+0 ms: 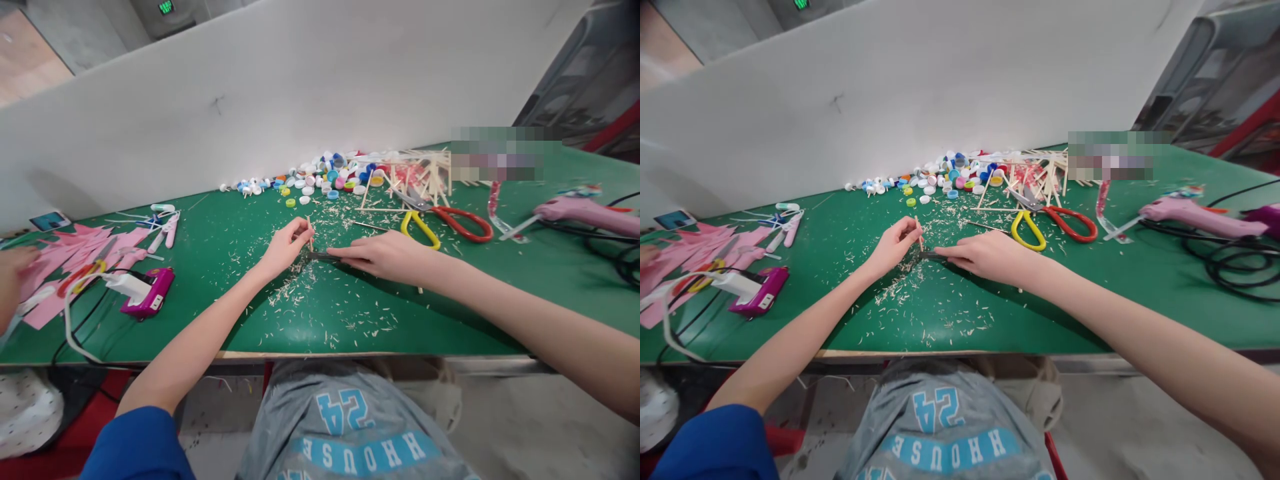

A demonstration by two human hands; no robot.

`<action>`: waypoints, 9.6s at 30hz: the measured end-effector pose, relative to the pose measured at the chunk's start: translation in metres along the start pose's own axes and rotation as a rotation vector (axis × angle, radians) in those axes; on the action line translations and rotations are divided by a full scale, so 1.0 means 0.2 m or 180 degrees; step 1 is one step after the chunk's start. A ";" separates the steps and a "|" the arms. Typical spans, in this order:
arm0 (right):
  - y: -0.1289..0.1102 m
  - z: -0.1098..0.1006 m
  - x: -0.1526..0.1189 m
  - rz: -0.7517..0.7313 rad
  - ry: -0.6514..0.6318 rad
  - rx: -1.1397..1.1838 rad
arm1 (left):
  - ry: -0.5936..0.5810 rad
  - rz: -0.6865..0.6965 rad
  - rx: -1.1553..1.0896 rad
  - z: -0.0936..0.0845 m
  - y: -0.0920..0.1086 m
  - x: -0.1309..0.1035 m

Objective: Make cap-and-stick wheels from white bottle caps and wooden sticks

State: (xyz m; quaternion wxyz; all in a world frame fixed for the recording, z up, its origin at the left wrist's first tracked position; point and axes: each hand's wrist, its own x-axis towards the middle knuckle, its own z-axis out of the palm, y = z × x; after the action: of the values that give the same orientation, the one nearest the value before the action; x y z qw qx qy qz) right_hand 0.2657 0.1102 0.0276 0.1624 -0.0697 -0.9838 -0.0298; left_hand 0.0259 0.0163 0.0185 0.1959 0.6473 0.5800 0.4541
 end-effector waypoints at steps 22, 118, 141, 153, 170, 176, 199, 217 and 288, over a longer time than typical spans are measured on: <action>-0.02 0.01 -0.01 0.0020 -0.0021 -0.0464 | -0.0006 0.0004 0.0026 -0.01 0.00 0.00; 0.01 -0.02 -0.02 0.0036 0.0215 -0.0131 | 0.0062 0.0051 0.0119 0.01 -0.02 0.01; 0.02 0.05 -0.05 0.0080 0.0170 -0.0299 | 0.0096 -0.0020 0.0018 -0.01 -0.03 0.01; 0.03 0.03 -0.04 0.0136 0.0287 -0.0203 | 0.0089 0.0017 -0.0010 -0.01 -0.02 0.00; 0.01 0.04 -0.02 0.0057 0.0273 -0.0350 | 0.0081 0.0100 -0.0013 -0.01 -0.01 0.00; 0.02 0.03 -0.03 -0.0037 0.0304 -0.0059 | 0.0091 0.0132 0.0022 0.00 -0.02 0.00; 0.00 0.04 -0.04 0.0227 0.0148 -0.0731 | 0.0086 0.0107 -0.0039 0.00 -0.01 0.01; 0.02 0.02 -0.04 -0.0030 0.0406 -0.0055 | 0.0092 0.0203 0.0043 0.00 -0.02 0.01; 0.03 0.01 -0.02 0.0067 0.0026 0.0089 | 0.0054 0.0102 -0.0094 0.00 -0.01 0.01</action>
State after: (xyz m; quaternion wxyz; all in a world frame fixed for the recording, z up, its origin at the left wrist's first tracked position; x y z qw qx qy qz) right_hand 0.2703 0.1159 0.0251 0.1676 -0.0777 -0.9827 -0.0147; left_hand 0.0250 0.0188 0.0169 0.1932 0.6497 0.5644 0.4712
